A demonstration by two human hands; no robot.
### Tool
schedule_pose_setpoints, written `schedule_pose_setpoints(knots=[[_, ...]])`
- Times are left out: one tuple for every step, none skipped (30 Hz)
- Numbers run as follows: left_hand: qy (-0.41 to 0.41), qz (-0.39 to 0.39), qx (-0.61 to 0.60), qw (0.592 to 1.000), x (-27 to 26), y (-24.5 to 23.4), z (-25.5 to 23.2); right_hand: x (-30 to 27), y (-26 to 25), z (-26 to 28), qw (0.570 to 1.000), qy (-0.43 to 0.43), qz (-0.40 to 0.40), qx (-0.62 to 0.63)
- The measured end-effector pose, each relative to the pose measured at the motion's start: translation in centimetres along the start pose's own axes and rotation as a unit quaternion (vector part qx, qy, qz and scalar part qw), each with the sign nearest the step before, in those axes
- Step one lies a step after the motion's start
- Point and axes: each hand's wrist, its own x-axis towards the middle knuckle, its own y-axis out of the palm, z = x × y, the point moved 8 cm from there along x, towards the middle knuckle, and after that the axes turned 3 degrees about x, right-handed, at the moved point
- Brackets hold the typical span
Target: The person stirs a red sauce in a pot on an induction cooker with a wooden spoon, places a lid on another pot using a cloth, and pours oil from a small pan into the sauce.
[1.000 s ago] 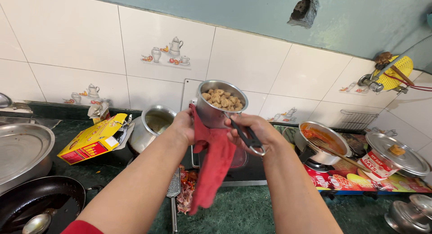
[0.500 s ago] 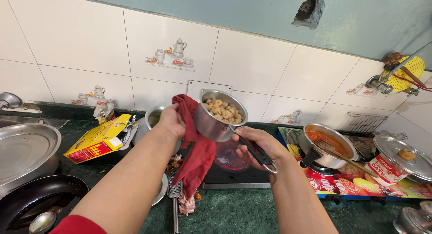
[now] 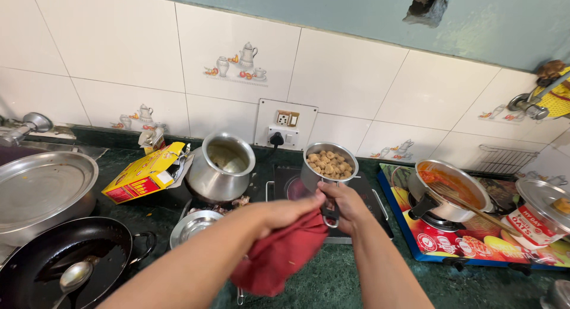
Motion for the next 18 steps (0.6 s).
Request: schedule_pose_setpoints(knots=[[-0.003,-0.001,-0.001,1.0,2.0,0.0,0.9,0.7,0.0,-0.8,1.0,0.003,0.001,0.001],[0.012,-0.034,0.024,0.999,4.0,-0.4,1.6,1.3,-0.4,-1.7,1.0,0.004,-0.015,-0.008],[0.026,-0.067,0.049,0.996,6.0,-0.8,2.3,1.9,-0.9,-2.5,0.999,0.005,-0.03,-0.018],[0.022,-0.067,0.047,0.996,6.9,-0.8,2.7,1.8,-0.6,-2.8,0.999,0.009,-0.03,-0.017],[0.042,-0.07,0.0,0.997,7.8,-0.9,2.7,1.7,-0.4,-2.9,0.999,0.003,-0.032,-0.034],[0.062,-0.073,-0.047,0.994,8.7,-1.0,2.9,1.6,-0.1,-3.1,0.998,-0.003,-0.034,-0.052],[0.058,-0.074,-0.048,0.994,9.2,-1.8,3.3,2.3,-0.2,-3.5,0.998,0.001,-0.034,-0.051],[0.058,-0.07,-0.086,0.992,9.6,-2.5,3.7,2.9,-0.4,-3.9,0.998,0.001,-0.046,-0.039],[0.058,-0.065,-0.123,0.989,10.1,-3.2,4.1,3.6,-0.6,-4.2,0.998,0.002,-0.058,-0.027],[0.055,-0.067,-0.125,0.988,11.7,-4.0,4.9,2.9,0.1,-4.0,0.998,0.006,-0.057,-0.027],[0.039,-0.061,-0.137,0.988,13.3,-4.7,5.9,2.1,0.6,-3.8,0.997,0.012,-0.067,-0.029],[0.024,-0.054,-0.147,0.987,14.9,-5.4,6.8,1.4,1.2,-3.4,0.996,0.017,-0.078,-0.031],[0.022,-0.055,-0.147,0.987,14.7,-5.2,6.9,2.0,1.1,-4.0,0.996,0.019,-0.078,-0.03],[0.03,-0.069,-0.154,0.985,14.6,-5.2,6.8,2.6,0.9,-4.3,0.995,0.021,-0.083,-0.051],[0.038,-0.084,-0.161,0.983,14.5,-5.2,6.6,3.2,0.6,-4.6,0.993,0.024,-0.088,-0.071],[0.038,-0.082,-0.161,0.983,14.1,-5.1,6.6,2.7,0.9,-4.9,0.993,0.024,-0.089,-0.071],[0.04,-0.085,-0.168,0.981,13.7,-5.1,6.5,2.0,0.8,-5.4,0.984,0.042,-0.11,-0.133],[0.043,-0.086,-0.173,0.98,13.4,-5.1,6.2,1.4,0.8,-5.6,0.97,0.057,-0.131,-0.195]])
